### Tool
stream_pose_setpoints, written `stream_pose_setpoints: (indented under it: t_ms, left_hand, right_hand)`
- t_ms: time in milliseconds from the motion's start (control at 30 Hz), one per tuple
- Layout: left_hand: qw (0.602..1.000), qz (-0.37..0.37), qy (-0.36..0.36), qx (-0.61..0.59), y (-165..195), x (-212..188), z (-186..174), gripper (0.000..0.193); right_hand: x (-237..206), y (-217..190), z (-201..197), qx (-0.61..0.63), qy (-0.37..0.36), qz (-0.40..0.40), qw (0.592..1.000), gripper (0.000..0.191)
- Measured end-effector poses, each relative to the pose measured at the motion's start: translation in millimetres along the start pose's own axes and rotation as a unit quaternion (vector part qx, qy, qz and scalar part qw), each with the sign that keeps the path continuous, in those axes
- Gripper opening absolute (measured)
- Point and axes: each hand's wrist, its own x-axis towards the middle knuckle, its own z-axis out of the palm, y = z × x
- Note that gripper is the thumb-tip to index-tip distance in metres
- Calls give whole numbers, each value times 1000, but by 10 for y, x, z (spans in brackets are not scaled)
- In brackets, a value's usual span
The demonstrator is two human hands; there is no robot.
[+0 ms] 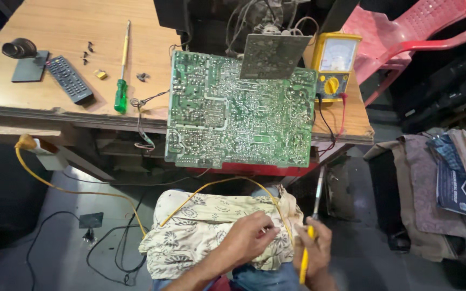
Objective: The person solders components on a large green circuit board placed on a repair bench. They hold the board steady with one hand while applying a yellow soldering iron to the board's underside, feed solder wire to the joints, and at the end set the solder spool down on the bench.
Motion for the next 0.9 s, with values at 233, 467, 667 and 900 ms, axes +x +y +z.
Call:
stream_pose_setpoints:
  t_ms: [233,467,667,900]
  left_hand:
    - [996,77,-4,-54,191,-113,-158,13]
    - [994,71,-17,-76,285,-189,-351,14]
    - [992,41,-40,-110,301,-241,-501,16]
    - [993,24,-25,-115,303,-262,-568,14]
  right_hand:
    - [54,-253,167,40,9,-80,996,26]
    - [40,-315,244,58,45,-62,995,21]
    - [92,-318,219,53,55,-66,995,13]
    - [234,-473,246,44,75,-60,994,10]
